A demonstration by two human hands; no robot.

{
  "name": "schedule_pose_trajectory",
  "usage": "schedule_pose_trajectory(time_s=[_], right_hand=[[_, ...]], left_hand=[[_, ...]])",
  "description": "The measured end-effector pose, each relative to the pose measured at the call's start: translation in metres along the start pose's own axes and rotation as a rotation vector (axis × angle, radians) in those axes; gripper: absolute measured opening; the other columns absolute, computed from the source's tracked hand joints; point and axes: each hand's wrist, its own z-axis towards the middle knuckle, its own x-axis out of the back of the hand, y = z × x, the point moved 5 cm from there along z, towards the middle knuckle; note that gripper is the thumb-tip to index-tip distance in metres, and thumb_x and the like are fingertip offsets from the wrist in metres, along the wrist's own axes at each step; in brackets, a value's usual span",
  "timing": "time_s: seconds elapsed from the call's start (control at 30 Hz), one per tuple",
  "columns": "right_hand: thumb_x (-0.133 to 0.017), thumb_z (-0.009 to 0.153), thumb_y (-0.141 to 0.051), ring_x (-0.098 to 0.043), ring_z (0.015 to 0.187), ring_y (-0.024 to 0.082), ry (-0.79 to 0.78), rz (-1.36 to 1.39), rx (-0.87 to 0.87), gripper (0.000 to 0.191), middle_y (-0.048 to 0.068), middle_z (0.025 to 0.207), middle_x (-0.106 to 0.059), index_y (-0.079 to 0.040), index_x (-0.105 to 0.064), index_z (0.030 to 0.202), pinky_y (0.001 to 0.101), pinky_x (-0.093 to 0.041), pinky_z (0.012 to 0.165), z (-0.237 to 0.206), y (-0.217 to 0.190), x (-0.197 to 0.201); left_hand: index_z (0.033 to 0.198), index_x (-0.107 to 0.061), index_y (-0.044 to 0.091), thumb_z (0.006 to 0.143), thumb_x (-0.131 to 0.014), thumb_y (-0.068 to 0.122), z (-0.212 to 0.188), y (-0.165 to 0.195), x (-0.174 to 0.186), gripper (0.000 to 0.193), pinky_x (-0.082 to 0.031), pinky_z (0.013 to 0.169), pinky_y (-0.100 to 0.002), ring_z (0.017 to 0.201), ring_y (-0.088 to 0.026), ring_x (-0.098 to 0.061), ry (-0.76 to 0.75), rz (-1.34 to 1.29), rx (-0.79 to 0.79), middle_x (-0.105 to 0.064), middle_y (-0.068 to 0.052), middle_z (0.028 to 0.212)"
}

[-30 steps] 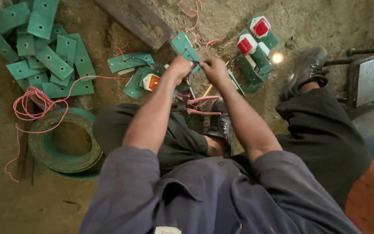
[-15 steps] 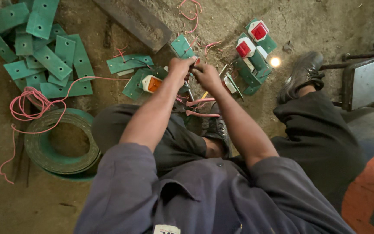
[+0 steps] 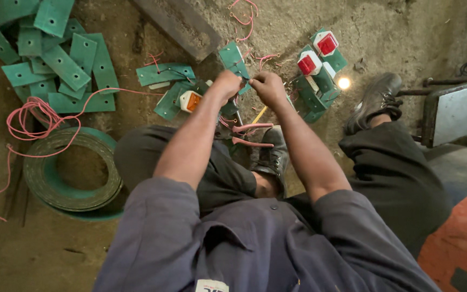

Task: The person sits on the floor and assembles small electrical components by connecting wires to green circuit boards and attaching colored light housings. They use pliers and a screwdriver to secure connections and fasten parts, handling multiple units one at a time.

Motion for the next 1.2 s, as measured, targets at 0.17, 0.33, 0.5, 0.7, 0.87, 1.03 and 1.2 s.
schedule_pose_trajectory(time_s=[0.17, 0.33, 0.5, 0.7, 0.87, 1.03, 1.2], right_hand=[[-0.071, 0.089, -0.029, -0.07, 0.086, 0.039, 0.123, -0.226, 0.078, 0.023, 0.019, 0.091, -0.073, -0.008, -0.078, 0.096, 0.0491, -0.055, 0.076, -0.009, 0.003, -0.007], [-0.064, 0.088, -0.024, -0.068, 0.083, 0.045, 0.169, -0.255, 0.056, 0.026, 0.023, 0.092, -0.072, -0.009, -0.074, 0.106, 0.0548, -0.054, 0.072, -0.01, -0.003, -0.023], [-0.068, 0.086, -0.029, -0.073, 0.085, 0.037, 0.027, 0.186, -0.056, 0.024, 0.016, 0.092, -0.077, -0.013, -0.076, 0.102, 0.0468, -0.058, 0.076, -0.008, -0.005, -0.032], [-0.067, 0.087, -0.028, -0.073, 0.086, 0.037, 0.082, -0.108, -0.109, 0.022, 0.016, 0.091, -0.075, -0.016, -0.079, 0.1, 0.0473, -0.057, 0.079, -0.005, 0.005, -0.022], [-0.065, 0.087, -0.025, -0.07, 0.091, 0.039, 0.132, -0.242, -0.128, 0.02, 0.017, 0.097, -0.074, -0.017, -0.078, 0.1, 0.0506, -0.055, 0.081, -0.008, 0.013, -0.027], [-0.063, 0.087, -0.022, -0.071, 0.093, 0.037, 0.111, -0.242, -0.019, 0.02, 0.016, 0.1, -0.075, -0.016, -0.078, 0.098, 0.048, -0.056, 0.084, -0.01, 0.01, -0.042], [-0.068, 0.087, -0.022, -0.073, 0.088, 0.031, 0.09, 0.048, -0.017, 0.022, 0.017, 0.096, -0.076, -0.01, -0.077, 0.103, 0.0426, -0.057, 0.079, -0.011, 0.015, -0.052]], left_hand=[[0.093, -0.066, -0.008, 0.107, -0.065, 0.035, -0.001, -0.004, -0.001, 0.045, -0.04, 0.062, -0.045, 0.07, -0.027, -0.049, -0.118, -0.188, 0.073, -0.06, -0.015, 0.079], [0.087, -0.07, 0.002, 0.096, -0.07, 0.03, 0.008, 0.003, -0.004, 0.029, -0.041, 0.056, -0.04, 0.062, -0.022, -0.051, -0.02, -0.203, -0.153, -0.062, -0.008, 0.074], [0.081, -0.07, 0.006, 0.086, -0.082, 0.028, 0.008, -0.008, -0.003, 0.025, -0.037, 0.045, -0.038, 0.052, -0.019, -0.049, 0.086, -0.458, 0.081, -0.06, -0.005, 0.068], [0.081, -0.069, 0.002, 0.085, -0.082, 0.025, -0.003, 0.003, -0.004, 0.027, -0.039, 0.045, -0.036, 0.054, -0.02, -0.053, 0.045, -0.232, 0.108, -0.061, -0.007, 0.071], [0.09, -0.077, 0.002, 0.083, -0.079, 0.01, 0.004, 0.014, -0.013, 0.012, -0.054, 0.057, -0.033, 0.067, -0.018, -0.067, -0.147, -0.541, -0.018, -0.073, -0.007, 0.082], [0.088, -0.074, -0.001, 0.083, -0.082, 0.013, 0.007, 0.002, -0.004, 0.017, -0.056, 0.058, -0.037, 0.064, -0.023, -0.069, 0.003, -0.58, 0.109, -0.076, -0.011, 0.08], [0.086, -0.069, 0.007, 0.088, -0.082, 0.034, -0.001, -0.003, 0.0, 0.03, -0.041, 0.055, -0.039, 0.054, -0.02, -0.051, -0.008, -0.385, 0.202, -0.061, -0.005, 0.07]])
